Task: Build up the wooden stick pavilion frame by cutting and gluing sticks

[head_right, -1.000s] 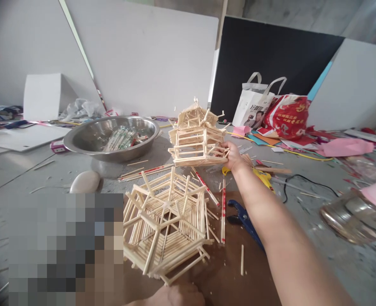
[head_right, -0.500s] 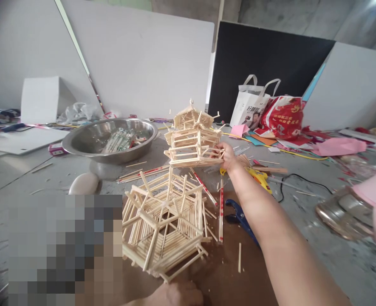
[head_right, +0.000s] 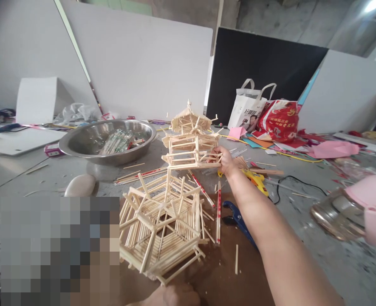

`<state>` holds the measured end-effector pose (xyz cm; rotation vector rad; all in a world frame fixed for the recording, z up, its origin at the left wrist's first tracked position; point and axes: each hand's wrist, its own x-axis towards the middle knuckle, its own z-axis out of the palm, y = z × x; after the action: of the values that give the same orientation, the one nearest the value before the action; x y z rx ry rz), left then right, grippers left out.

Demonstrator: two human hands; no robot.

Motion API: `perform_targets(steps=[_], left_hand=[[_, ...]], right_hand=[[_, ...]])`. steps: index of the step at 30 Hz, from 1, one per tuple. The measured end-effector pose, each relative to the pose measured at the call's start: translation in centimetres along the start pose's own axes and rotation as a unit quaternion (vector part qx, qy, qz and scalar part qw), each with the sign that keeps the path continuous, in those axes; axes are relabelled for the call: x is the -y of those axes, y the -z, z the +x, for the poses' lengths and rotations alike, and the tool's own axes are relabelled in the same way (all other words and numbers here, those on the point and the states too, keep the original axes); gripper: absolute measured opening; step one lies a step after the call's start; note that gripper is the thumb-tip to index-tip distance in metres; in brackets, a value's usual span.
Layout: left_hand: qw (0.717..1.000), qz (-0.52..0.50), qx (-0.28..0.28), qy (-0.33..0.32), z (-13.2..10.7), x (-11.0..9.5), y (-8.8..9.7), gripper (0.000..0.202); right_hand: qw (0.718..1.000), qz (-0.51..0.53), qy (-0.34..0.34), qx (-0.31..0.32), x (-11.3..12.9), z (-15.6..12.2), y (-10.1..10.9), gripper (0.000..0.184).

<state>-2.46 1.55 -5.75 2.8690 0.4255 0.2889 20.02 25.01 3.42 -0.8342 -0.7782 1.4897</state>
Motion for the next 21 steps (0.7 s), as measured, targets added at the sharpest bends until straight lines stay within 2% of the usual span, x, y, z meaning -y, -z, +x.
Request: perform_targets(steps=[6, 13, 17, 21], left_hand=[[1.000, 0.007, 0.016, -0.001, 0.08, 0.01, -0.10, 0.024], [1.000, 0.018, 0.022, -0.014, 0.35, 0.00, 0.43, 0.019], [0.998, 0.022, 0.002, -0.061, 0.42, 0.08, 0.31, 0.015], [0.997, 0.002, -0.006, -0.074, 0.44, 0.19, 0.20, 0.017]], right_hand=[[1.000, 0.008, -0.004, -0.010, -0.05, -0.38, -0.35, 0.018], [1.000, 0.020, 0.007, -0.018, -0.19, -0.75, -0.77, 0.017], [0.999, 0.025, 0.007, -0.028, 0.06, -0.57, -0.69, 0.018], [0.999, 0.023, -0.001, -0.035, 0.46, -0.25, -0.53, 0.022]])
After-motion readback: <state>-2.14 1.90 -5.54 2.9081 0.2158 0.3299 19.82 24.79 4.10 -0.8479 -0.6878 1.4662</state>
